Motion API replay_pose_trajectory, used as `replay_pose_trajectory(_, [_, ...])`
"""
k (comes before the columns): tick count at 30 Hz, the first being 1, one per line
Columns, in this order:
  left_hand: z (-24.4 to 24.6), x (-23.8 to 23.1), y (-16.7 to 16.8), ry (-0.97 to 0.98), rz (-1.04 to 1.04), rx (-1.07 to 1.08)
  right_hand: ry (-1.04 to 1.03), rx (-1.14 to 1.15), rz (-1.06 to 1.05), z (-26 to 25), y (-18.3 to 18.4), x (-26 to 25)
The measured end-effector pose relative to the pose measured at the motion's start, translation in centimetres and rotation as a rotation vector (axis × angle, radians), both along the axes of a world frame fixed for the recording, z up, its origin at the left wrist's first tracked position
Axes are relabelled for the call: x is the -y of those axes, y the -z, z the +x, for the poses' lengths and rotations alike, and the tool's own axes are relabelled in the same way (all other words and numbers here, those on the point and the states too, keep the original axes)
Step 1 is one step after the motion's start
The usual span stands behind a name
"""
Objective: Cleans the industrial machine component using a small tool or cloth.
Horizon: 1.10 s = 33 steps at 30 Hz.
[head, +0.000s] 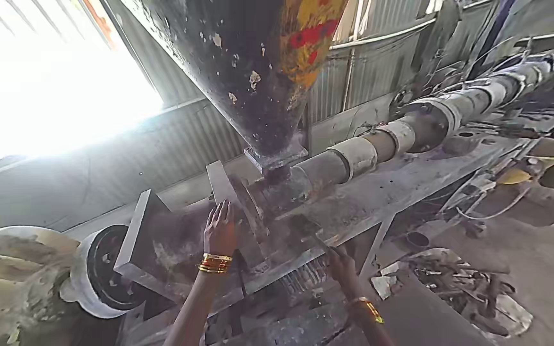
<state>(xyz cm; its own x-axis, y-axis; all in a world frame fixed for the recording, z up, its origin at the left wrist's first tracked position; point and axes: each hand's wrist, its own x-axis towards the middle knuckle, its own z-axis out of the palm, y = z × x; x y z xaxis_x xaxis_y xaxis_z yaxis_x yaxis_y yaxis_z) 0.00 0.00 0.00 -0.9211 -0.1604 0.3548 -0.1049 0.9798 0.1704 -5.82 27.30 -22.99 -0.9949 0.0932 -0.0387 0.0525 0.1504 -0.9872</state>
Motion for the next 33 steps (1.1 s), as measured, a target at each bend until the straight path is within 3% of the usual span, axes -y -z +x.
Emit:
replay_pose_trajectory(4, [-0.6, -0.9, -0.6, -0.083, -0.019, 0.057, 0.026, -0.107, -0.104, 4.8, 1.7, -5.6])
replay_pose_trajectory(9, [-0.4, -0.9, -0.2, -0.092, -0.052, 0.064, 0.13, -0.022, -0.177, 10.2, 1.0, -10.3])
replay_pose_trajectory(15, [-0.8, -2.1, -1.8, -0.119, -0.042, 0.081, 0.148, -0.004, -0.187, 12.9, 1.9, -12.2])
replay_pose_trajectory(18, [-3.3, -1.5, -2.3, -0.06, 0.026, -0.08, 0.185, -0.052, -0.168, 12.6, 1.3, -11.9])
replay_pose_trajectory(23, [-7.6, -0.2, -0.9, -0.013, -0.057, 0.032, 0.275, -0.182, -0.059, 6.5, -0.4, -11.0])
replay_pose_trajectory(28, [-6.6, -0.5, -0.2, 0.104, -0.338, -0.162, 0.386, -0.071, 0.183, -4.0, -0.5, -9.0])
replay_pose_trajectory(33, [-7.0, -0.3, 0.7, 0.093, -0.434, -0.319, 0.135, 0.186, 0.327, -14.0, -2.8, -3.3])
